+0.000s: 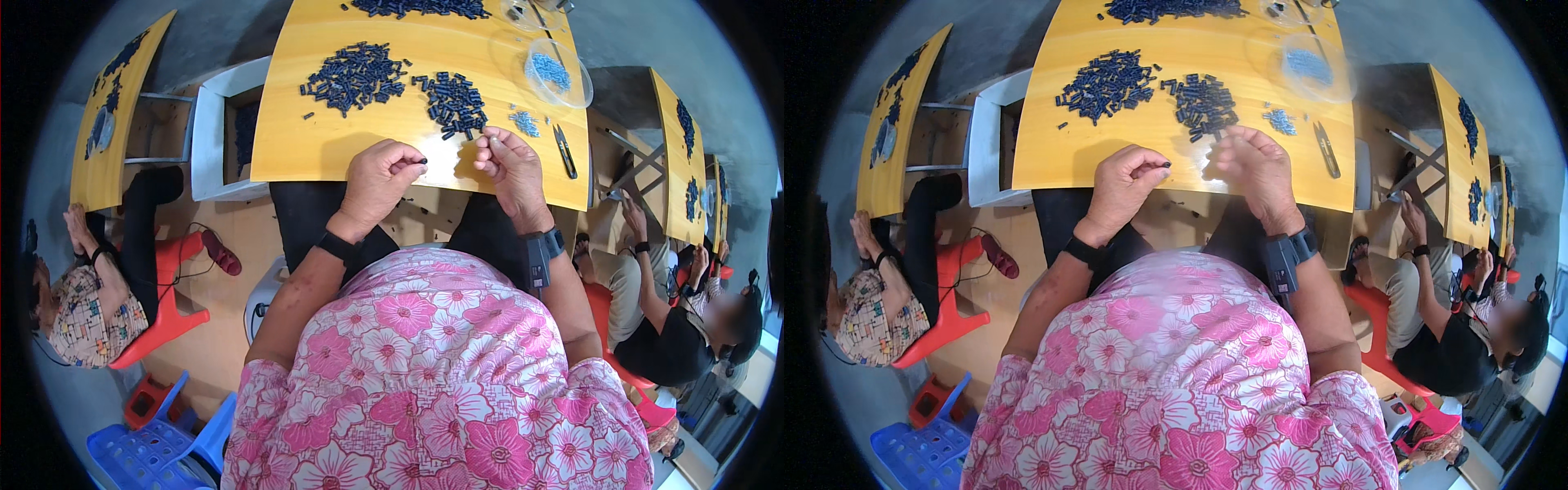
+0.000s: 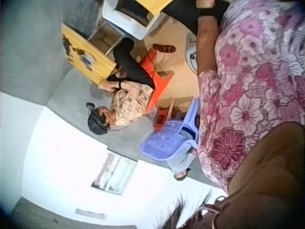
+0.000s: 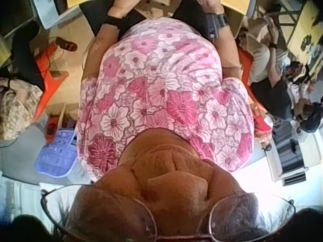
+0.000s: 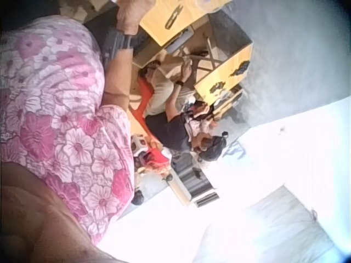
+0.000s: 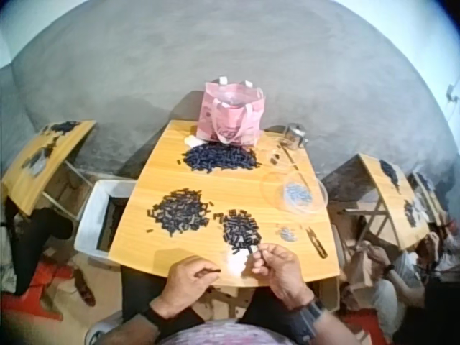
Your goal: Sorting small blue plastic components and assembling them onto metal stems at a workspace.
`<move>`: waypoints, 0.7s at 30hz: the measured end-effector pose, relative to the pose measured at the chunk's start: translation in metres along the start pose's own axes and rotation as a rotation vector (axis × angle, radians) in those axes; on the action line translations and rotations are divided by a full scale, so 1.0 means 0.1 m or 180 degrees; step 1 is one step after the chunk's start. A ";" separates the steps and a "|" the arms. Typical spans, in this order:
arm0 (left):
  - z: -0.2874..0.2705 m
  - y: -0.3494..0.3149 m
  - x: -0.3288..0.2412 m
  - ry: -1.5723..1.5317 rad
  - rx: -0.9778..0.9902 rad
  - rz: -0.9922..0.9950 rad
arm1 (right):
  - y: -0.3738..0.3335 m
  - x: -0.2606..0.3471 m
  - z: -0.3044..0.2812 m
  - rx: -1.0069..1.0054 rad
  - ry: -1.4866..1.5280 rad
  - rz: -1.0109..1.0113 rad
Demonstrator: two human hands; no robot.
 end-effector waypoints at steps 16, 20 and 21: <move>-0.02 0.00 -0.01 0.0225 0.0041 -0.0004 | -0.11 -0.24 0.52 0.0462 -0.0493 0.0330; -0.03 0.00 0.02 0.0073 0.0011 -0.0005 | -0.12 -0.30 0.62 0.0577 -0.0416 0.0364; -0.03 0.00 0.02 0.0077 0.0024 0.0006 | -0.12 -0.32 0.62 0.0554 -0.0408 0.0373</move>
Point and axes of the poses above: each hand's wrist, its own y-axis towards the middle knuckle, its own z-axis out of the palm, x = y × z, the point moved 9 cm from there along y, towards the middle knuckle, and after that the axes turned 5 degrees about -y, right-handed, at the moved point
